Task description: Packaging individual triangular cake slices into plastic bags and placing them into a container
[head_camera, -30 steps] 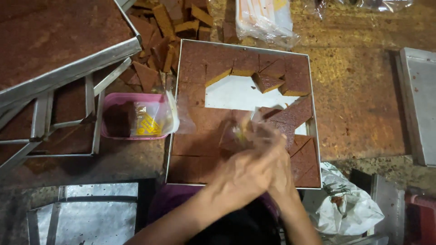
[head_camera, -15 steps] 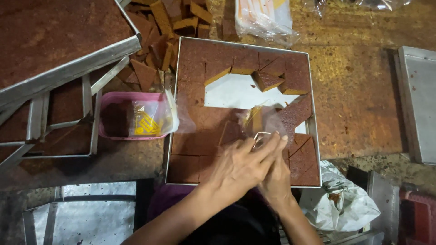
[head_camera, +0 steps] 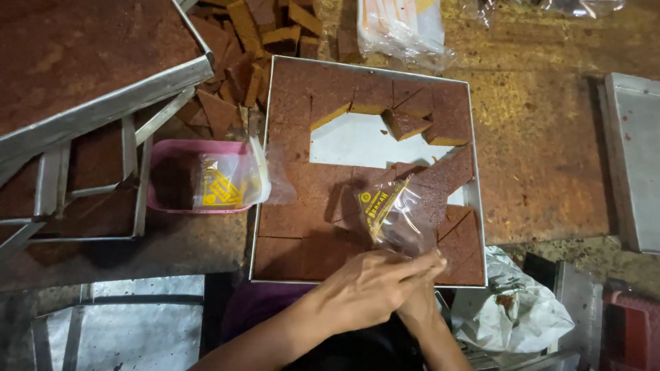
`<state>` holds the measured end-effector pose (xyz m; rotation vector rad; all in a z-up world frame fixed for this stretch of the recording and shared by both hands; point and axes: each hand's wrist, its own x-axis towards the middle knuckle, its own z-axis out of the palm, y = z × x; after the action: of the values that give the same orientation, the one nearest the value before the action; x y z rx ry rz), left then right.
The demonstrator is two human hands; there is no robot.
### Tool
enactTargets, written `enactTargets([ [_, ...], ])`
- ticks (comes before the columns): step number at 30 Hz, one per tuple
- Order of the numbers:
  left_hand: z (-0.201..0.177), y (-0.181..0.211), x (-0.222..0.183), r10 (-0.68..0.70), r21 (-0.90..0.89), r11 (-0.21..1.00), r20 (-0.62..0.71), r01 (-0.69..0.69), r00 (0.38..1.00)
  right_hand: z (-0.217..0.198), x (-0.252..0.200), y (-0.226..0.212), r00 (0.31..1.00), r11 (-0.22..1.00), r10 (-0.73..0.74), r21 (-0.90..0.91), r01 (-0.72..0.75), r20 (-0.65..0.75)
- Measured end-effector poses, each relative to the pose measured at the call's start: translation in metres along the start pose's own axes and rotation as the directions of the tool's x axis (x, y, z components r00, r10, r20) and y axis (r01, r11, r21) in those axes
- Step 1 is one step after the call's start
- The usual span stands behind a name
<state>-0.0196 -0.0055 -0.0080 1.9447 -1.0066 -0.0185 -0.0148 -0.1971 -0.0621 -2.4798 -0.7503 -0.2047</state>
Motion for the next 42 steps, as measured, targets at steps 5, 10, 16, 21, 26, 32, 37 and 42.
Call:
enactTargets([
  [5,-0.059,0.01,-0.003,-0.018,0.14,0.989,-0.199,0.046,0.98,-0.018,0.017,-0.006,0.996,0.995,-0.087,0.046,0.087,0.007],
  [10,-0.121,-0.055,-0.046,-0.164,0.376,0.721,-0.724,0.583,0.67,-0.139,0.05,-0.01,0.839,0.932,-0.082,0.34,-0.127,0.538],
  [16,-0.133,-0.08,-0.062,-0.757,0.245,0.267,-0.546,0.932,0.36,-0.205,0.049,0.08,0.888,0.354,-0.344,-0.918,-0.179,-0.306],
  [21,-0.156,-0.048,-0.04,-0.847,0.076,0.201,-0.488,0.977,0.212,-0.146,0.123,0.085,0.982,0.869,-0.046,-0.477,0.129,0.182],
  [26,-0.152,-0.077,-0.076,-0.708,0.091,0.411,-0.595,0.907,0.381,-0.081,0.116,0.162,0.974,0.643,-0.031,-0.742,0.19,0.222],
  [32,-0.147,-0.084,-0.079,-0.722,0.043,0.358,-0.621,0.933,0.306,-0.08,0.136,0.167,0.937,0.577,0.059,-0.778,0.249,0.344],
  [37,-0.147,-0.094,-0.09,-0.77,0.061,0.368,-0.54,0.928,0.341,-0.08,0.143,0.174,0.903,0.578,0.087,-0.759,0.299,0.421],
  [42,-0.146,-0.087,-0.083,-0.839,-0.072,0.366,-0.456,0.928,0.296,-0.11,0.149,0.131,0.947,0.535,0.087,-0.816,0.217,0.309],
])
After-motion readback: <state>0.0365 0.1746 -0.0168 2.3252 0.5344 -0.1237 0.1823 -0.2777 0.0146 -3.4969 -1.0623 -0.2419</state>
